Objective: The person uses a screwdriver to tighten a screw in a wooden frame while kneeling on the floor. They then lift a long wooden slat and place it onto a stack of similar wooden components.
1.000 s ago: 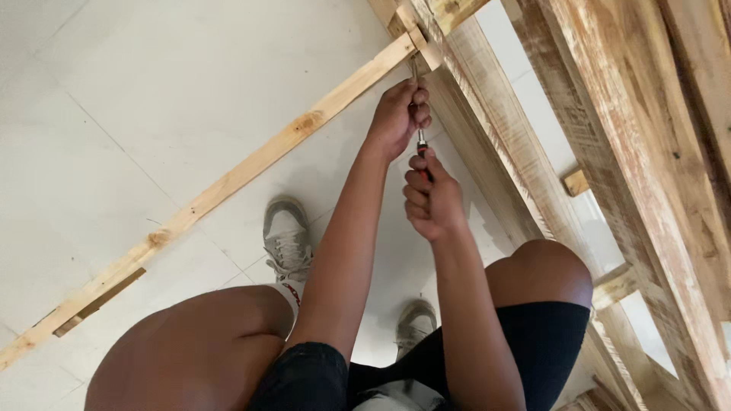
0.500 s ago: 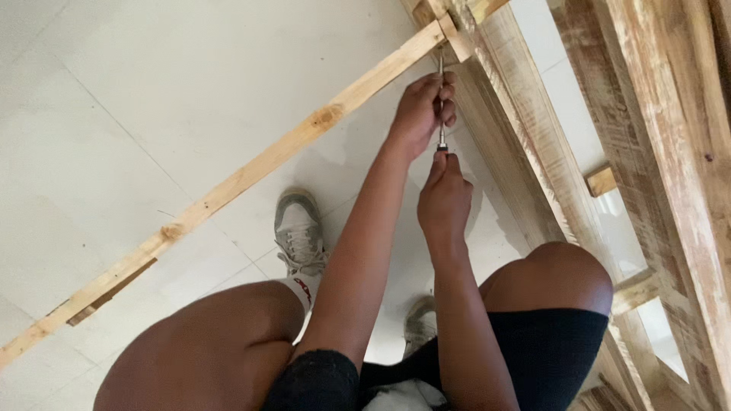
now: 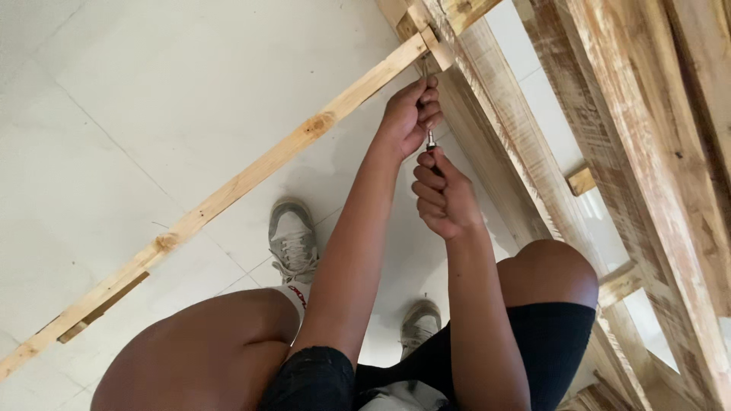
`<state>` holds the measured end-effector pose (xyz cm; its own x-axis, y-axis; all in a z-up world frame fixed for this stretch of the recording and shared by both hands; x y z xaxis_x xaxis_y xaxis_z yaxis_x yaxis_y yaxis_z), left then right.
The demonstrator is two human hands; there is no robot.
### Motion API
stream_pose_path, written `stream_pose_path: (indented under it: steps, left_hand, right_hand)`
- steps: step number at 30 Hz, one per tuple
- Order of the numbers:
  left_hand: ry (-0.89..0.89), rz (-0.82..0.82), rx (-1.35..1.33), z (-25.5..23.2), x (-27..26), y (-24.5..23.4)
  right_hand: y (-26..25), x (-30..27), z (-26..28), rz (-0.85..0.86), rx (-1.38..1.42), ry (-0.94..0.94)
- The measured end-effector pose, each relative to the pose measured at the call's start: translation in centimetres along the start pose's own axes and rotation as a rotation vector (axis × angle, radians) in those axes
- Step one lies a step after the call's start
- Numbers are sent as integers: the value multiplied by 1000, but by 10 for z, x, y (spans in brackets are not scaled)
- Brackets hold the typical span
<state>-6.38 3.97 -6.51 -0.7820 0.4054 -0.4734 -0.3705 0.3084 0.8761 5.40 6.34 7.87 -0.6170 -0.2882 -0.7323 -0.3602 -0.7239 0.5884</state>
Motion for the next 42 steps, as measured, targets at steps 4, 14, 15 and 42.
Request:
stream_pose_path:
  steps: [4,14,15,42]
  left_hand:
    - [-4,-9,31,-7,-7,6]
    - [46,-54,123,2,0,-6]
    - [58,-60,164,3,7,-11]
    - [88,-70,32,8,-11,16]
  right_hand:
    - [9,4,-3,-196,-265,-6]
    - [-17,12,-6,-790,-1668,-373]
    - [-17,15,-6,-731,-1654,-467]
    - [-27,-11,5,-955,-1806,-432]
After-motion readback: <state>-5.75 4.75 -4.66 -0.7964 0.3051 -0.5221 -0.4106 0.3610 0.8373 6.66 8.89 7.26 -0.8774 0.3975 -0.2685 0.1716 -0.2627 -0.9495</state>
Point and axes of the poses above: each hand's wrist, its own x-axis towards the middle knuckle, its own y-axis out of the palm, z = x × y, the point moved 7 cm from there along x, towards the middle knuckle, and after that the axes turned 6 degrees about -x, right-handed, at the moved point
